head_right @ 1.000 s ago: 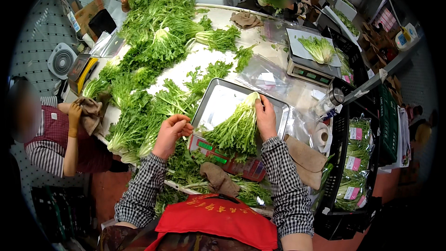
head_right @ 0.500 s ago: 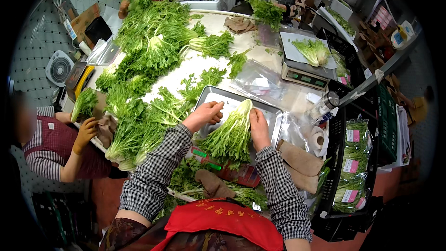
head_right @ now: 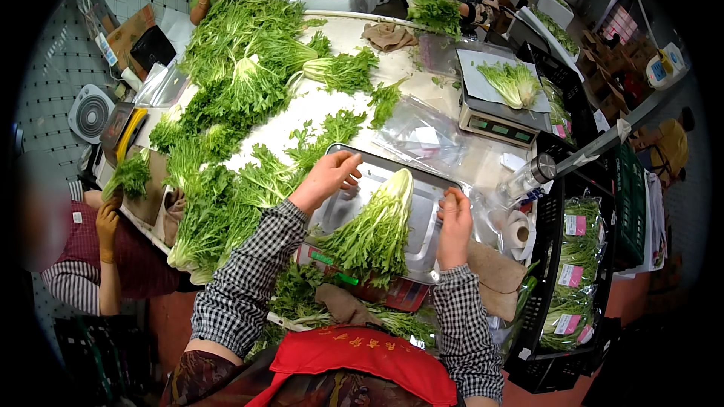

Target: The person selects bunches of leafy green vegetables from a large pile on a table, places them on a digital scale, and then wraps them in plastic bags. The person also uses a brown paper bag to wrap some of the vegetables before bagging them. The finished packages are placed into a black crate.

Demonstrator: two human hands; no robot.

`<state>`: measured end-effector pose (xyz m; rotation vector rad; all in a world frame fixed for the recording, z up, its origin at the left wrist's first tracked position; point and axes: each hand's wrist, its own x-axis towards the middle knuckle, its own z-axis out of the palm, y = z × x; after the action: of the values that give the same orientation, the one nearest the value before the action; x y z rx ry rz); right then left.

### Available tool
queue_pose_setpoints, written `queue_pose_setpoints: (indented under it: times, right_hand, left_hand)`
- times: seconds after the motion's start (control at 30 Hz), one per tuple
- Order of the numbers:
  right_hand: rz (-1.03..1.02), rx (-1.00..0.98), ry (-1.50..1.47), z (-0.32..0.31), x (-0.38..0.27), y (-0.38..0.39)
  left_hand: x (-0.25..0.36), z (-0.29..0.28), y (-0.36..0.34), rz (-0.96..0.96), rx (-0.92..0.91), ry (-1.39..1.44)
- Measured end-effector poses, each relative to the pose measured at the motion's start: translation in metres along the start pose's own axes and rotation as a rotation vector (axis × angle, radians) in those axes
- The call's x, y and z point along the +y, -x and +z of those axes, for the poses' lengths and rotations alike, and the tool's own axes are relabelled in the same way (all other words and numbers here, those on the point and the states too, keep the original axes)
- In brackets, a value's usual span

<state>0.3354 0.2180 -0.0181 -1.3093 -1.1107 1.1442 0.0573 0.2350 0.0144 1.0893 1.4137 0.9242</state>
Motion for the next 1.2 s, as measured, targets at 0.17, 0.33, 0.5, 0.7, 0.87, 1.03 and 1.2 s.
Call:
queue_pose_setpoints:
  times: [0.17,0.33,0.5,0.7,0.87,1.03,1.2]
  right_hand:
    - [0.049,0.005,-0.08,-0.008,-0.002,0.001]
    - [0.073,-0.027,-0.077,0.0,0.003,0.004]
    - [0.088,-0.064,-0.083,0.01,0.009,0.006]
    - [0.125,-0.106,-0.063,0.016,0.009,0.006]
    - [0.126,-0.161,-0.037,0.024,0.011,0.006]
    - [0.06,-0.218,-0.005,0.032,0.012,0.008]
    - [-0.004,-0.266,0.11,0.04,-0.002,0.015]
  left_hand:
    - [0.013,-0.014,0.011,0.032,0.001,-0.002]
    - [0.01,-0.023,0.021,0.022,-0.001,0.0]
    - [0.004,-0.027,0.027,0.016,0.005,-0.028]
    - [0.0,-0.024,0.029,0.017,-0.021,-0.042]
    - [-0.01,-0.008,0.026,-0.017,-0.045,0.018]
    - [-0.037,0.011,0.027,0.096,-0.102,-0.132]
    - [-0.022,0.025,0.049,0.164,-0.106,-0.179]
